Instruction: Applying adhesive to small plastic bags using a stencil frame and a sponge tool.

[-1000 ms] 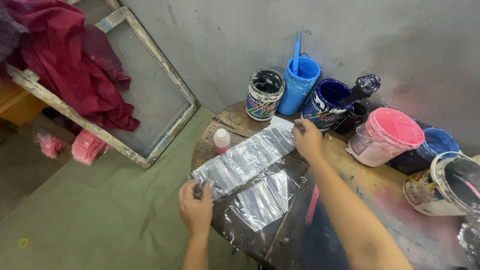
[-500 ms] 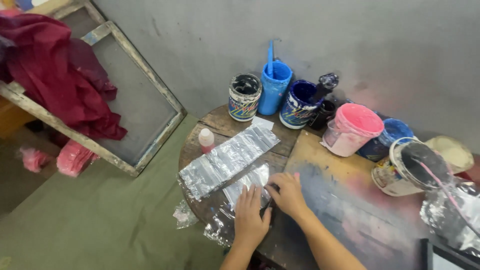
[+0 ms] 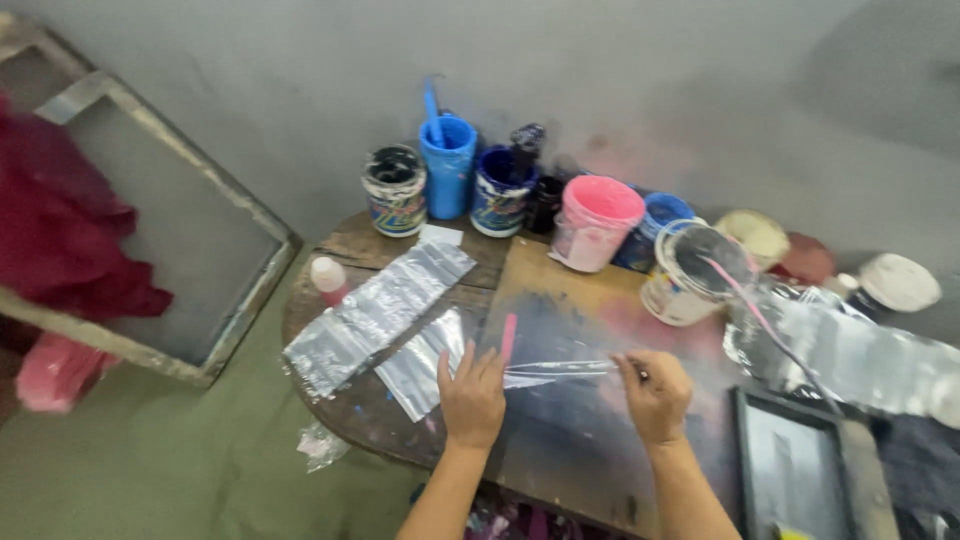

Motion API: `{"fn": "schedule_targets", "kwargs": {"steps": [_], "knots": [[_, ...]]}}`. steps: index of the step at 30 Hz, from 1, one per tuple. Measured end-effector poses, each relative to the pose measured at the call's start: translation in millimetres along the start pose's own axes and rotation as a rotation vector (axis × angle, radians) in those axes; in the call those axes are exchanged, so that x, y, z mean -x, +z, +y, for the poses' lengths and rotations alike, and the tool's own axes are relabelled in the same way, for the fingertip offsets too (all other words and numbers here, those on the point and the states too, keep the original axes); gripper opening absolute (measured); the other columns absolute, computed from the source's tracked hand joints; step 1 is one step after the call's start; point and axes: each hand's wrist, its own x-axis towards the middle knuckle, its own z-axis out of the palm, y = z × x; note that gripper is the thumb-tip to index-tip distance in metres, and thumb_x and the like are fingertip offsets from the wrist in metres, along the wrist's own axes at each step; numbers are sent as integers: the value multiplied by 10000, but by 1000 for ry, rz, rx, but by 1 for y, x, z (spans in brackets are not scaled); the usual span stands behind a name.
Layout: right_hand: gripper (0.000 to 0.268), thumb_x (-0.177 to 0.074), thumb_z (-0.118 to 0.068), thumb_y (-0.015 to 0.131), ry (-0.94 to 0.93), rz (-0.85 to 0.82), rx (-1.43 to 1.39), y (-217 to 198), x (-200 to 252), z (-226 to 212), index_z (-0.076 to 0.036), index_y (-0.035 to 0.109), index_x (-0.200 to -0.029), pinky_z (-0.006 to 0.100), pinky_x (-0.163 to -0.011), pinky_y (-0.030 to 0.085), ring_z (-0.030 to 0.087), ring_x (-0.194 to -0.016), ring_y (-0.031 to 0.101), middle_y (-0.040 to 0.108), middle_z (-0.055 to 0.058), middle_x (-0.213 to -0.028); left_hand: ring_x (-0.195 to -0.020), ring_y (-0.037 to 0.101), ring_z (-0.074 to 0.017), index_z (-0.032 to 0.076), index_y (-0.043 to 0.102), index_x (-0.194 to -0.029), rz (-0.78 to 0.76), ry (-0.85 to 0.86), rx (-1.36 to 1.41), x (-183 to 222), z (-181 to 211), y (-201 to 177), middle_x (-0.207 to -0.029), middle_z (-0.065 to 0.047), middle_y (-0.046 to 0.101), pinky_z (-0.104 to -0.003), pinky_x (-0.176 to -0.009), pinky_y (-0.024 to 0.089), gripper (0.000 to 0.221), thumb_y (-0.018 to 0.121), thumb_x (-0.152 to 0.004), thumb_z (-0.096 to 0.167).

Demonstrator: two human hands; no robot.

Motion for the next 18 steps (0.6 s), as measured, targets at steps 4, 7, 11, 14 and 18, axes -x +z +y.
{"fn": "schedule_targets", "kwargs": {"steps": [4, 7, 11, 14, 18], "knots": [[181, -974, -257, 728, -82, 50, 175, -56, 1, 12, -95, 679, -910, 384, -705, 415, 274, -643, 494, 591, 47, -726, -1157, 684, -314, 170, 733, -949, 107, 95, 24, -16, 24, 7, -1033, 11, 781, -561, -1049, 383, 232, 511, -994, 121], [165, -968, -285, 723, -73, -10, 260, -75, 22, 20, -135, 695, -905, 388, -749, 400, 270, -653, 482, 582, 24, -702, -1194, 666, -352, 173, 765, -933, 105, 137, 51, 0, 27, 25, -1109, -27, 776, -622, -1101, 349, 207, 566, -955, 118], [163, -867, -373, 796, 179, -199, 416, -81, 67, 36, -222, 740, -839, 366, -763, 489, 246, -836, 652, 684, -7, -735, -1325, 569, -334, 214, 768, -1032, -210, 89, 83, 17, 33, 19, -1229, -43, 735, -656, -1132, 296, 243, 632, -835, 252], [168, -880, -389, 772, 235, -207, 405, -77, 67, 22, -223, 748, -889, 402, -811, 509, 285, -934, 687, 727, 37, -911, -1388, 496, -364, 219, 745, -1172, -347, 82, 161, 19, 34, 19, -1342, -72, 678, -699, -1150, 198, 469, 653, -758, 419], [241, -965, -332, 658, 167, -212, 208, -44, 38, -11, -152, 738, -1103, 478, -952, 490, 384, -1131, 660, 700, 171, -1265, -1400, 470, -400, 168, 652, -1329, -350, 37, 125, 22, 53, 39, -1448, -150, 588, -682, -1148, 201, 542, 599, -905, 501]]}}
